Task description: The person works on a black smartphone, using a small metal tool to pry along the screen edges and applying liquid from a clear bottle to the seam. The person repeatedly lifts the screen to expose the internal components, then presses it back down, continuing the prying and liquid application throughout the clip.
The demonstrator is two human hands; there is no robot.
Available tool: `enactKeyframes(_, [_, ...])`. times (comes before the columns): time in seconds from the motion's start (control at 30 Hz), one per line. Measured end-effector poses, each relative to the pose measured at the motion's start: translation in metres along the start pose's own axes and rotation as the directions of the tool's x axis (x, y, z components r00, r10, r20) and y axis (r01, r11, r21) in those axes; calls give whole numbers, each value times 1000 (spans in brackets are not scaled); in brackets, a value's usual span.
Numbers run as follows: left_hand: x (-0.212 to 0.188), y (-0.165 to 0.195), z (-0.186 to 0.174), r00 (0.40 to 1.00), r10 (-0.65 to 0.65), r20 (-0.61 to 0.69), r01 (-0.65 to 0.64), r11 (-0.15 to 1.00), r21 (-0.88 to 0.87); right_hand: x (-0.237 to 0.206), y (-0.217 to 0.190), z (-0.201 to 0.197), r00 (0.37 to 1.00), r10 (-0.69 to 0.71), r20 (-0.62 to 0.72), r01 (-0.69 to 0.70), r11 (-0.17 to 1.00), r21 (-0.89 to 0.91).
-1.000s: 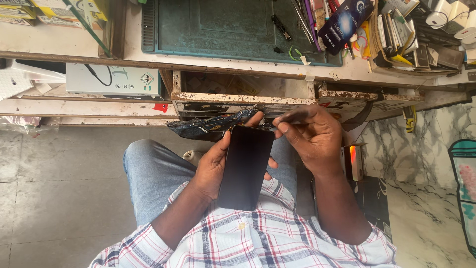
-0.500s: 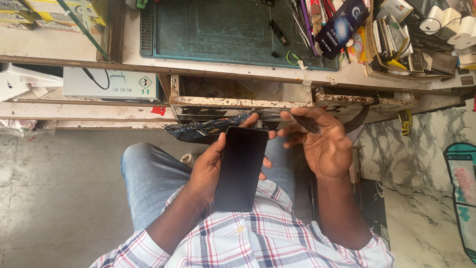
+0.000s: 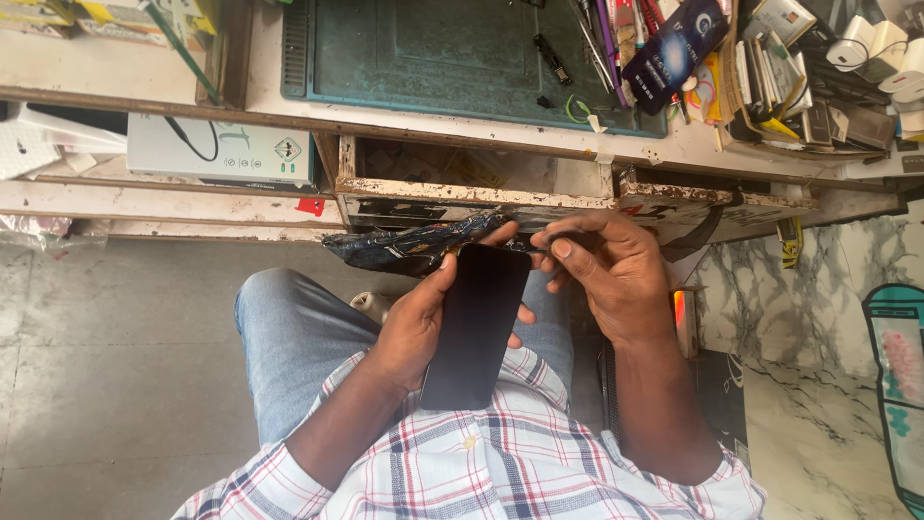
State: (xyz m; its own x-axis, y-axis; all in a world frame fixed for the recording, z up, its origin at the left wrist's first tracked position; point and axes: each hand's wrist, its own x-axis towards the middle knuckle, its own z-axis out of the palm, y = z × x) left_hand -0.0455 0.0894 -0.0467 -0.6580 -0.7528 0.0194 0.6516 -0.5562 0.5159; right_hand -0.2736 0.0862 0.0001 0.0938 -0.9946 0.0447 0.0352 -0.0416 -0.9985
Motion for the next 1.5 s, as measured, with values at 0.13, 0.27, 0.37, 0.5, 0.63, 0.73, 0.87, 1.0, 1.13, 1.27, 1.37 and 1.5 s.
enactKeyframes(0.13, [-2, -3, -9, 998, -43, 44, 44, 999, -22, 3, -7, 16, 999, -44, 17, 47, 972, -232])
enactKeyframes(0.27, [-1, -7, -19, 983, -181, -35, 179, 982, -54, 9, -23, 30, 951, -228, 209, 305, 801, -516])
enactKeyframes(0.37, [0, -12, -22, 982, -185, -29, 183, 982, -55, 14, -34, 37, 958, -199, 205, 285, 717, -637])
enactKeyframes(0.5, [-3, -13, -28, 982, -183, 56, 189, 972, -139, 16, -39, 46, 971, -144, 191, 232, 765, -601])
enactKeyframes(0.63, [-6, -14, -33, 973, -218, 83, 231, 950, -211, 17, -36, 47, 962, -148, 230, 258, 767, -587])
enactKeyframes(0.73, [-6, -17, -36, 972, -213, 101, 231, 947, -225, 15, -32, 43, 974, -89, 207, 177, 870, -461])
enactKeyframes(0.87, [-5, -19, -40, 963, -170, 208, 235, 908, -347, 14, -30, 39, 974, -62, 219, 132, 938, -320])
enactKeyframes(1.0, [-4, -18, -41, 953, -178, 246, 260, 895, -362, 12, -34, 39, 970, -60, 234, 132, 942, -308])
enactKeyframes(1.13, [-5, -17, -38, 946, -120, 300, 240, 882, -406, 8, -39, 43, 972, -54, 228, 123, 946, -299])
enactKeyframes(1.27, [-5, -14, -36, 947, -137, 291, 254, 875, -413, 5, -43, 46, 977, -50, 208, 112, 948, -298])
enactKeyframes(1.37, [-6, -12, -33, 948, -153, 280, 254, 894, -369, 5, -46, 48, 978, -63, 198, 137, 913, -385])
enactKeyframes(1.5, [-10, -9, -29, 962, -211, 173, 253, 928, -275, 8, -49, 50, 977, -63, 204, 156, 863, -480])
